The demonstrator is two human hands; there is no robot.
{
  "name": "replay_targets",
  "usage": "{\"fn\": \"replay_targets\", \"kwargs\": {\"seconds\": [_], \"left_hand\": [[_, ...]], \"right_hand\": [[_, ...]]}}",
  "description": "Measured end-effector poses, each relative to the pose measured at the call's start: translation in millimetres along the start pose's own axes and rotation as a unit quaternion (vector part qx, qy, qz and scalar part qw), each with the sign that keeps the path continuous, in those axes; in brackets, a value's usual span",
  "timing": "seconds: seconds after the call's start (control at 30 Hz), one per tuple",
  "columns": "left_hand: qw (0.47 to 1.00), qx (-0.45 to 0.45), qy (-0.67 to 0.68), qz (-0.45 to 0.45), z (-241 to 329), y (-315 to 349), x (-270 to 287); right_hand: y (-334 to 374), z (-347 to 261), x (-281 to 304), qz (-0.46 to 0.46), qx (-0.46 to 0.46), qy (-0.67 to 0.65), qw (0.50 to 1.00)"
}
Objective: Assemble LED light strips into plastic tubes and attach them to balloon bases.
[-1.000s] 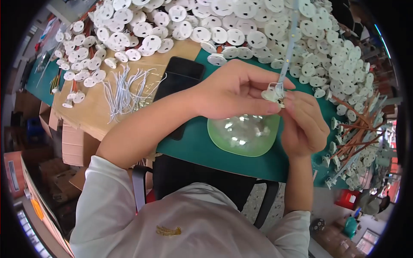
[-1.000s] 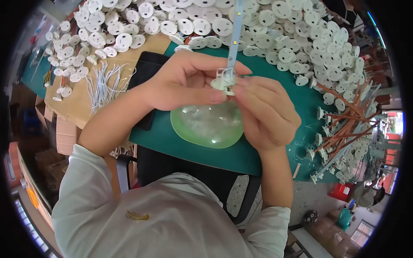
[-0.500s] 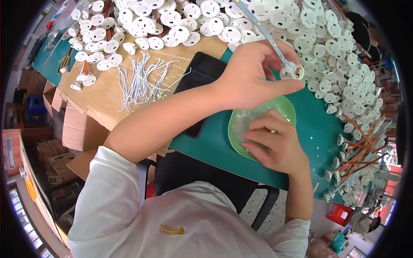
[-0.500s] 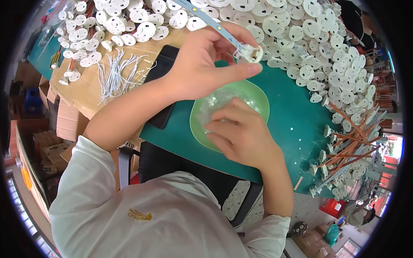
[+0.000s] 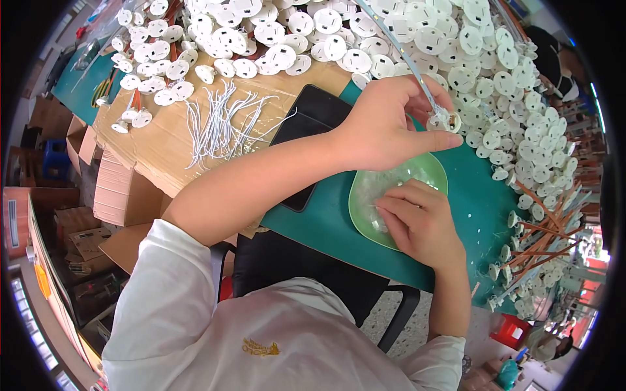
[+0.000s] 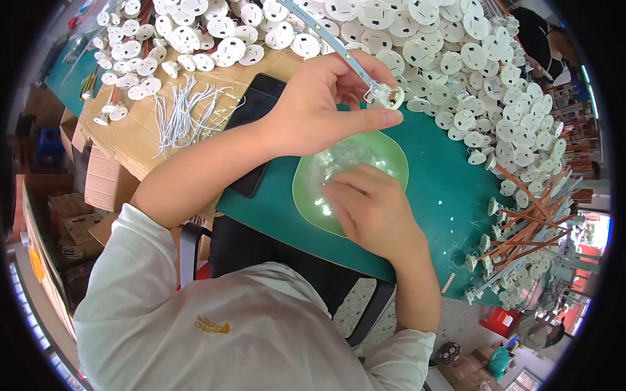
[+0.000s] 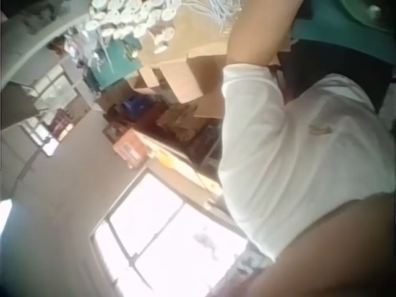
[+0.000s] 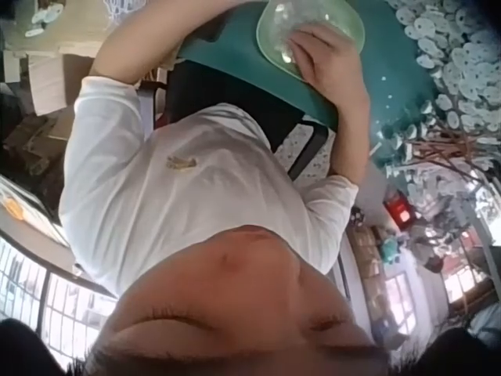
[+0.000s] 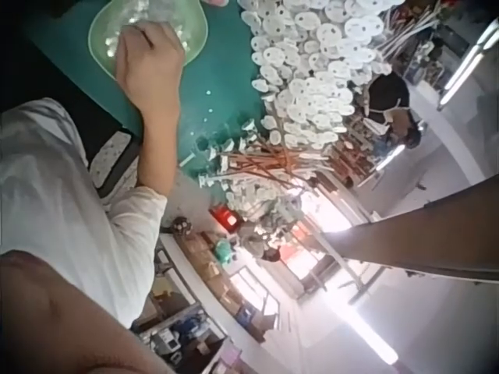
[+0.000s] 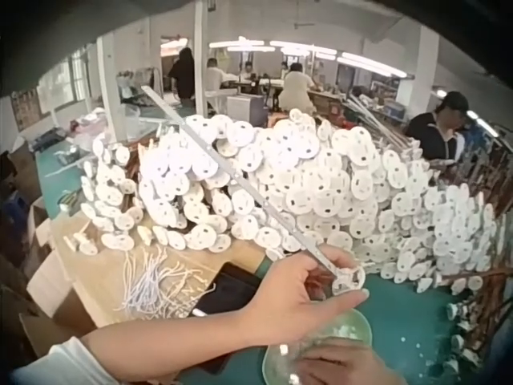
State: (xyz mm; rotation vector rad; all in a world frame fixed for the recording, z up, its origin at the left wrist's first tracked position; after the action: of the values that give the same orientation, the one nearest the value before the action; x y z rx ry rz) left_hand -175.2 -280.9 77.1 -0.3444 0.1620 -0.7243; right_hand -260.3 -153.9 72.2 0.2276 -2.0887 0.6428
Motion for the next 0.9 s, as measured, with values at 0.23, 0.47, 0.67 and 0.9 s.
{"fn": "replay_targets", "kwargs": {"seconds": [0.23, 0.47, 0.67, 0.9], "left_hand": [[1.0, -0.012, 0.0, 0.0, -3.9, -0.8, -0.3], [0.973, 0.061, 0.2, -0.098, -3.2, 1.2, -7.9], [0.967, 0.034, 0.178, -0.176, 10.0, 1.6, -13.1], [0.953, 0.074, 0.237, -0.176, -4.2, 12.6, -21.5]], "right_hand": [[3.0, 1.6, 15.0, 0.035, -0.052, -0.041, 0.997], [15.4, 20.1, 33.0, 0.21, -0.261, -0.291, 0.896], [24.2, 18.7, 47.3, 0.283, -0.223, -0.307, 0.881], [29.3, 16.4, 50.2, 0.361, -0.15, -0.325, 0.861]]}}
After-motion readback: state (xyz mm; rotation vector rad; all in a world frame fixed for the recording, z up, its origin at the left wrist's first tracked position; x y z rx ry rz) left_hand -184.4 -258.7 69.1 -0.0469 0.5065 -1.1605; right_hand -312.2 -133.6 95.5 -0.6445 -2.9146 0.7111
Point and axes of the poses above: each hand's wrist, its own y-axis away from the middle knuckle, its own x-axis out of the back of the hand, z = x × y, the point moved 4 cm from there along -y, towards the middle knuckle, and after that the axes turned 2 degrees about y, right-handed, at the moved point
